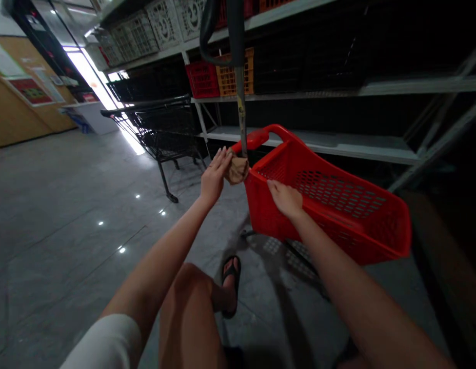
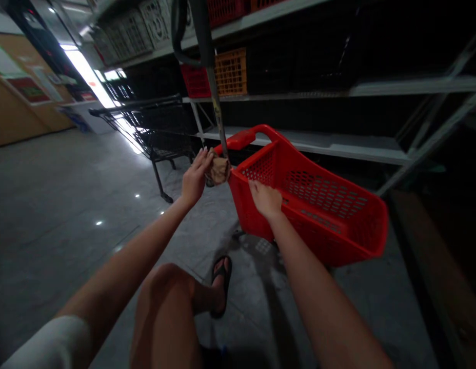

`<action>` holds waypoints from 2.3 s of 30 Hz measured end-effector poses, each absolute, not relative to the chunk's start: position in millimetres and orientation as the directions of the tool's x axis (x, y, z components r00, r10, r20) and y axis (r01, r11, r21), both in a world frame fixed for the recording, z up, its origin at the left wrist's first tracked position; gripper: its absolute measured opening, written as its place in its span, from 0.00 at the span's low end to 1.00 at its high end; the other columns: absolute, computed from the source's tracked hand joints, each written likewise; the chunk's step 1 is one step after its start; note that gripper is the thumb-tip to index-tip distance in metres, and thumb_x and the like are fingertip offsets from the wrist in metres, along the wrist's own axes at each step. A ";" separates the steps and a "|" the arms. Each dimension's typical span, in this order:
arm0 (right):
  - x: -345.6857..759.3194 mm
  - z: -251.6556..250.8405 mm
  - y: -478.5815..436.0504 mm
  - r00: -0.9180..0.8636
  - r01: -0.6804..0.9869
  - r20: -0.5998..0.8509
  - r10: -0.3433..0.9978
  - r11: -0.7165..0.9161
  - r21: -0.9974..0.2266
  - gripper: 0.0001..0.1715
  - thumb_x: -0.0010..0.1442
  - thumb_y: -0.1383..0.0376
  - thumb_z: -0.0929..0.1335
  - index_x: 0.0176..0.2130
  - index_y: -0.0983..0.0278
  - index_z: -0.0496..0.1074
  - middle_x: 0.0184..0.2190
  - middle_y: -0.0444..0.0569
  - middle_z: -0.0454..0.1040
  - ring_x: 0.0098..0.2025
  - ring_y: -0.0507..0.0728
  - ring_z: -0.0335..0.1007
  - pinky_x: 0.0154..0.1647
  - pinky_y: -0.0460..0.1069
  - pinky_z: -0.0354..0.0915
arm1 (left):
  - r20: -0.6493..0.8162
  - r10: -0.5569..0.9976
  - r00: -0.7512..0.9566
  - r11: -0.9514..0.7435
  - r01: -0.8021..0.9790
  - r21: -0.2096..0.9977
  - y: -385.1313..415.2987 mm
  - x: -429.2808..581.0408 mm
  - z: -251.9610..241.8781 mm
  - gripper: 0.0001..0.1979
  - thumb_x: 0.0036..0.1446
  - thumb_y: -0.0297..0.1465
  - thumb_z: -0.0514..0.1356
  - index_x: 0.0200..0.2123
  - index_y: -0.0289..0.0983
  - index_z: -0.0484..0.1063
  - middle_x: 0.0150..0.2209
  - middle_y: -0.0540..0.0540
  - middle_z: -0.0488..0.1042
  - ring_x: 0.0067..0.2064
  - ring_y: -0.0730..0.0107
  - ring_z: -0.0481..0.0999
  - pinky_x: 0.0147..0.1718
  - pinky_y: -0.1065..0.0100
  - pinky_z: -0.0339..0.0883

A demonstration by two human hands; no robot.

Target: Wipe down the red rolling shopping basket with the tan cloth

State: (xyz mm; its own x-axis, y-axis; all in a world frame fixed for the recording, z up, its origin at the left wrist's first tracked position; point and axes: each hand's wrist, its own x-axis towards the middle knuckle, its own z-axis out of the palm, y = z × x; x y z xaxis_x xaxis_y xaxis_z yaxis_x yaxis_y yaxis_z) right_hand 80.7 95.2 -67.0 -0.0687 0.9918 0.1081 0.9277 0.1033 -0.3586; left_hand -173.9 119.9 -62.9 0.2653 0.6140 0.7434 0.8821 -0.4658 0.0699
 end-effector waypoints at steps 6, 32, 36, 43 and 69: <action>84.3 -78.8 97.0 -0.043 0.991 0.193 0.980 0.067 -0.117 0.32 0.74 0.49 0.51 0.51 0.58 0.76 0.37 0.55 0.82 0.33 0.57 0.75 0.31 0.48 0.53 | 0.611 0.705 0.358 -0.591 0.774 0.228 101.7 -99.0 -182.9 0.28 0.69 0.20 0.41 0.68 0.36 0.59 0.72 0.37 0.58 0.75 0.59 0.55 0.71 0.49 0.58; 102.5 -82.8 57.2 0.032 0.994 0.282 0.959 -0.002 -0.105 0.27 0.73 0.51 0.55 0.47 0.59 0.78 0.30 0.51 0.77 0.24 0.52 0.57 0.30 0.49 0.40 | 0.707 0.506 0.495 -0.765 0.635 0.103 83.4 -86.5 -195.1 0.37 0.64 0.47 0.57 0.68 0.29 0.61 0.73 0.30 0.55 0.77 0.49 0.45 0.73 0.47 0.50; 114.7 -84.0 46.8 0.031 0.992 0.294 0.955 0.007 -0.124 0.27 0.73 0.52 0.56 0.45 0.60 0.79 0.28 0.50 0.76 0.24 0.52 0.55 0.29 0.48 0.40 | 0.491 0.321 0.810 -0.922 0.386 -0.033 75.2 -92.1 -194.6 0.22 0.72 0.29 0.46 0.63 0.41 0.70 0.69 0.47 0.67 0.72 0.70 0.60 0.73 0.62 0.54; 133.8 -87.4 32.7 0.008 0.992 0.313 0.950 0.032 -0.121 0.27 0.72 0.53 0.56 0.41 0.62 0.78 0.27 0.50 0.75 0.25 0.53 0.57 0.30 0.48 0.42 | 0.578 0.445 0.684 -0.870 0.483 0.098 69.1 -127.7 -129.6 0.20 0.73 0.29 0.48 0.63 0.44 0.70 0.63 0.50 0.74 0.70 0.73 0.64 0.73 0.65 0.54; 145.6 -86.3 32.8 -0.012 0.955 0.304 0.953 0.101 -0.279 0.33 0.66 0.44 0.55 0.42 0.61 0.79 0.31 0.53 0.78 0.33 0.60 0.69 0.32 0.49 0.48 | 0.775 0.344 0.530 -0.822 0.568 -0.024 48.4 -106.8 -187.4 0.11 0.70 0.27 0.54 0.44 0.37 0.77 0.48 0.43 0.79 0.56 0.66 0.77 0.59 0.60 0.72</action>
